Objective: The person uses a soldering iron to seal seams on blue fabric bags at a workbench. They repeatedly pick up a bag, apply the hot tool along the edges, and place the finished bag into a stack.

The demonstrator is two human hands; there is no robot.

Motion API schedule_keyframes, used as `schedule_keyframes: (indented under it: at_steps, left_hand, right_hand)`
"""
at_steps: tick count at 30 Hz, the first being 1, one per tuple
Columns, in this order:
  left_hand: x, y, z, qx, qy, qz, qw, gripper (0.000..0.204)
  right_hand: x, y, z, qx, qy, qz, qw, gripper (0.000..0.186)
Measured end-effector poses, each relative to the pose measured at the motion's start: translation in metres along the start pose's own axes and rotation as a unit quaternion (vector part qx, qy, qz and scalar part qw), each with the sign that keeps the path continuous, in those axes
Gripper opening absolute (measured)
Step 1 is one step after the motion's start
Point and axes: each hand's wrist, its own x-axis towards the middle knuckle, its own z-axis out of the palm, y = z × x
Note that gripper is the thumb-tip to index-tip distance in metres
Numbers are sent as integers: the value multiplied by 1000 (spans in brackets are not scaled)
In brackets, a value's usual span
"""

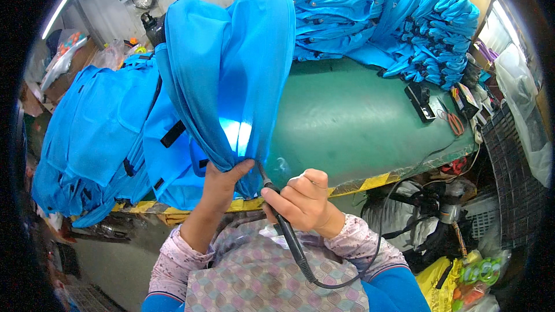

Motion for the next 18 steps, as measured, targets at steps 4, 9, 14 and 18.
schedule_keyframes:
  at_steps: [4, 9, 14, 18]
  left_hand:
    - [1, -2, 0, -19, -7, 11, 1000, 37]
    - [2, 4, -6, -50, -68, 2, 996, 38]
    - [-1, 5, -11, 8, -45, -35, 998, 44]
    - [-14, -12, -18, -138, 28, 104, 984, 53]
  right_hand:
    - [10, 5, 1, 59, 0, 83, 995, 28]
    - [16, 12, -7, 140, 49, 101, 984, 32]
    - [38, 45, 28, 40, 38, -3, 998, 45]
    - [36, 58, 37, -13, -2, 22, 1000, 53]
